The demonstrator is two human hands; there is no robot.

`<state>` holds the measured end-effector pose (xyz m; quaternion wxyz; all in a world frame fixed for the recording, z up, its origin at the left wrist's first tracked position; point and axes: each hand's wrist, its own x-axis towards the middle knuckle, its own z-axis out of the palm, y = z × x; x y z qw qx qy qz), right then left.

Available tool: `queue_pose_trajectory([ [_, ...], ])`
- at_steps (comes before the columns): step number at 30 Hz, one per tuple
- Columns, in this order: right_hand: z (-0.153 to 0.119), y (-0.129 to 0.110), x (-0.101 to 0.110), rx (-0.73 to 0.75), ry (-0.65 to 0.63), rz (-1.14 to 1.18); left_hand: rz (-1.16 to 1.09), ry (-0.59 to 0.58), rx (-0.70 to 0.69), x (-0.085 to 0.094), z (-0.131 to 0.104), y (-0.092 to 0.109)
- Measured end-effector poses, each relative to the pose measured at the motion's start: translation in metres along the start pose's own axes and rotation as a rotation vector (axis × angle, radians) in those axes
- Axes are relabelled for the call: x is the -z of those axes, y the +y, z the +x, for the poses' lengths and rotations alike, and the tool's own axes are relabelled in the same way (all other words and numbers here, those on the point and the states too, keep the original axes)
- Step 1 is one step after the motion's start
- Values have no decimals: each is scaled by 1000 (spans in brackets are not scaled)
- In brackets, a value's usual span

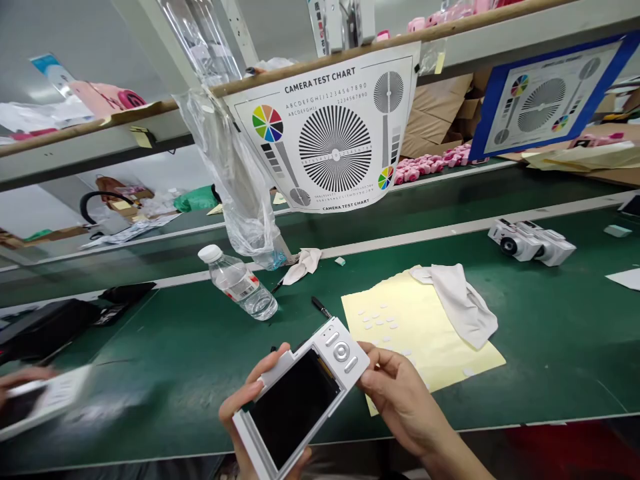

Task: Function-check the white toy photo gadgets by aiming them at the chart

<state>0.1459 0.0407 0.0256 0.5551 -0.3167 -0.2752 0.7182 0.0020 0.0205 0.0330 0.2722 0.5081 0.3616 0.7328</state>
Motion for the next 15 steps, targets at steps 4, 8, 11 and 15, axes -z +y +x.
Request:
queue_pose_trajectory([
  [4, -8, 9, 2, 213, 25, -57, -164, -16, 227, -1, -8, -5],
  [8, -18, 9, 9, 423, -97, -363, -459, 1, 520, -5, -16, -9],
  [11, -23, 6, 13, 478, -132, -506, -528, 32, 576, -8, -19, -7],
  [15, -27, 3, 13, 489, -69, -528, -564, 7, 596, -8, -18, -6],
])
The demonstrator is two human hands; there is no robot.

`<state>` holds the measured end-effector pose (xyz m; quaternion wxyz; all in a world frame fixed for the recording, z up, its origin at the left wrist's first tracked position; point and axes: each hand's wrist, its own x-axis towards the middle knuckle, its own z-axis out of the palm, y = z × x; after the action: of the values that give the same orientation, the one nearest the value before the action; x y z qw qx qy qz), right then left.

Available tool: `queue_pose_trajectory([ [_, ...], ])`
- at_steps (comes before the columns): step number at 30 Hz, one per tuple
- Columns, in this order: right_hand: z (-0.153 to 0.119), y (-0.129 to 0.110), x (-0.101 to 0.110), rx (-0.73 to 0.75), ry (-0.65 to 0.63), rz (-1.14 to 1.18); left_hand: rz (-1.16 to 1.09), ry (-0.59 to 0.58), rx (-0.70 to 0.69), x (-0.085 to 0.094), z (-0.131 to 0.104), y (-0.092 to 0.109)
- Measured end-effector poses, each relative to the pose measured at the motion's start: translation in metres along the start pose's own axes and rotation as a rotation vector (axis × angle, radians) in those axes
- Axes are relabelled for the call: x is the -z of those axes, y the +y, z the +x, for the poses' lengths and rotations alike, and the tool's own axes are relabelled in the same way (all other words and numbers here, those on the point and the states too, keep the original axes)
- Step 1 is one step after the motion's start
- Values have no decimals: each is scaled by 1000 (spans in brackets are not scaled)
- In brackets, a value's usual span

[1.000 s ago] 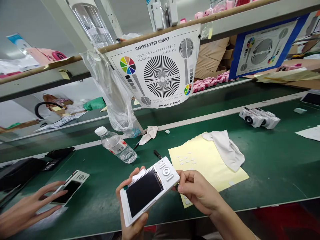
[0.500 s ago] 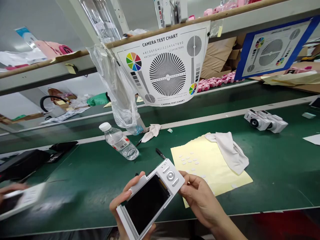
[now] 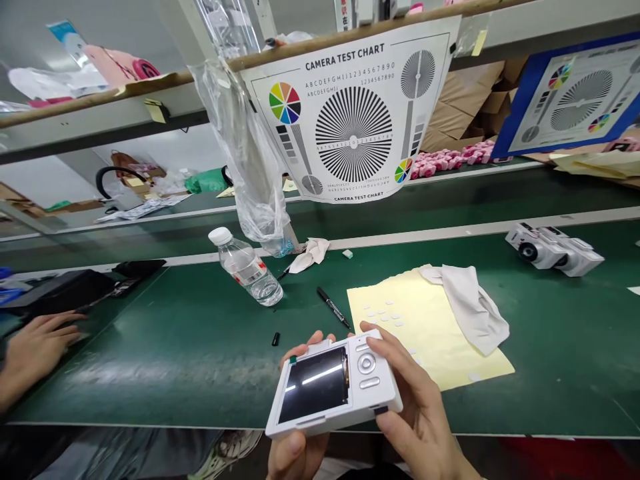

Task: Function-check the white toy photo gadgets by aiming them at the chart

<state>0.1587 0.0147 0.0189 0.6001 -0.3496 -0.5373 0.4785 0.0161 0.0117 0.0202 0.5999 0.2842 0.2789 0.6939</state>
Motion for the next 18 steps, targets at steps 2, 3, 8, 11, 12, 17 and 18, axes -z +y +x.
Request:
queue_pose_trajectory([
  [2, -1, 0, -1, -20, 32, 5, 12, -8, 6, 1, 0, 0],
  [3, -2, 1, -2, -31, 45, 15, 31, -10, 4, 2, 0, 0],
  [8, -7, 6, -5, -51, 94, 69, 195, -18, -76, 6, -3, -4],
  [11, -10, 2, -8, -28, 144, 74, 264, -78, -179, 11, -6, -11],
  [12, -11, -1, -9, -13, 153, 83, 262, -122, -214, 12, -6, -13],
  [17, -9, -20, -17, 118, 124, 143, 125, -279, -258, 15, -2, -21],
  [18, -8, -24, -18, 136, 112, 146, 114, -314, -212, 16, 0, -20],
])
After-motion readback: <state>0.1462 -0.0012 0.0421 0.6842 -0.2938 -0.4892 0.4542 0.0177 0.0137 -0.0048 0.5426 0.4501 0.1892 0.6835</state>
